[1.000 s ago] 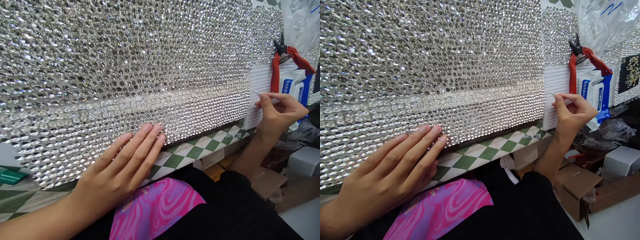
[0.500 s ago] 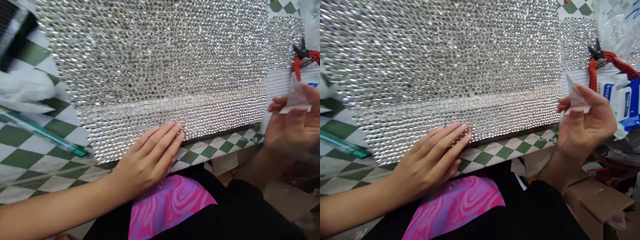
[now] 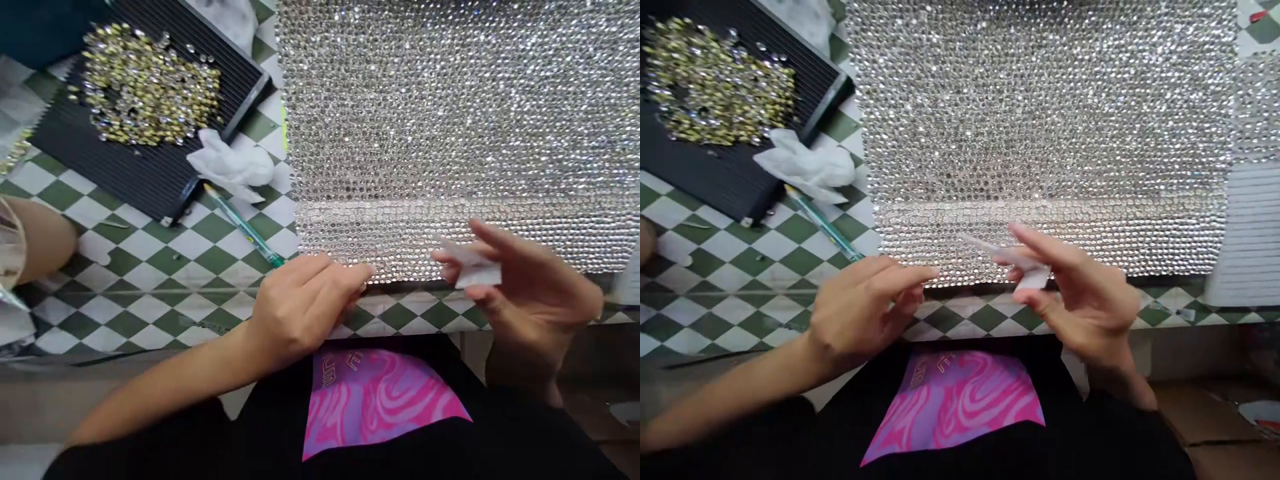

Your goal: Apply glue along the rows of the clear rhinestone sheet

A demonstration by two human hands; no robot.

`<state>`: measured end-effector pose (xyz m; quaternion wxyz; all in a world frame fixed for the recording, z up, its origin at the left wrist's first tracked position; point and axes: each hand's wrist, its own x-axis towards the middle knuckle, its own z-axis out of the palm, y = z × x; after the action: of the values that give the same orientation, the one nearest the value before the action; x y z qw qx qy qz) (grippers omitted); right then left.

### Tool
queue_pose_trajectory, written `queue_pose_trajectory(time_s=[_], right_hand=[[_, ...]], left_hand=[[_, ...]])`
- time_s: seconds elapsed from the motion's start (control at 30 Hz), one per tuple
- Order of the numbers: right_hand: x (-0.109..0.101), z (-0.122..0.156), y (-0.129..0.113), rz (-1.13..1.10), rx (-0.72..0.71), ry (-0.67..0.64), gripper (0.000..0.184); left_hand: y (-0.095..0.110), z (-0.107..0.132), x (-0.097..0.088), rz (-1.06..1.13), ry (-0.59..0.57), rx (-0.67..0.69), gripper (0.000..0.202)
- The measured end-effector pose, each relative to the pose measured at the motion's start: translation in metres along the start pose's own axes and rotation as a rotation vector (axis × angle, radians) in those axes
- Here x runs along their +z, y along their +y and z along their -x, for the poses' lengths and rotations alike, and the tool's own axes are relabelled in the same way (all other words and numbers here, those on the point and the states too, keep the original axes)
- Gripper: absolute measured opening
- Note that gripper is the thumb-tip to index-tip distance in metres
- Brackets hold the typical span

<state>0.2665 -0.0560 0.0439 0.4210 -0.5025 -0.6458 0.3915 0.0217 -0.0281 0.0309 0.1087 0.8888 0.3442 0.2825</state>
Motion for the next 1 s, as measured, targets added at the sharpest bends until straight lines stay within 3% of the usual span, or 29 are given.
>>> queue_pose_trajectory(time_s=[0.17,0.3,0.43,0.6,0.77,0.9,1.0], right_hand=[[0.032,0.000,0.000,-0.074,-0.151,-0.058,0.051],[0.052,0.001,-0.004,-0.195,-0.151,0.003,0.043],[0.061,0.000,-0.012,-0.204,-0.115,0.010,0.025],[0.065,-0.005,-0.011,-0.130,-0.161,0.048,0.012],[0.063,-0.010,-0.007,-0.137,-0.182,-0.044,0.022],[0.052,-0.012,-0.012,-0.036,-0.269,-0.199,0.059],[0.043,-0.014,-0.019,0.094,-0.218,-0.334,0.057]], left_hand=[[0.015,0.013,0.006,0.232,0.062,-0.192,0.010],[0.034,0.022,0.024,0.485,0.196,-0.310,0.023],[0.047,0.026,0.036,0.766,0.376,-0.468,0.036],[0.053,0.026,0.034,0.882,0.383,-0.534,0.025],[0.050,0.028,0.030,0.973,0.332,-0.584,0.018],[0.045,0.031,0.026,1.021,0.317,-0.617,0.010],[0.042,0.033,0.019,1.049,0.272,-0.638,0.007]])
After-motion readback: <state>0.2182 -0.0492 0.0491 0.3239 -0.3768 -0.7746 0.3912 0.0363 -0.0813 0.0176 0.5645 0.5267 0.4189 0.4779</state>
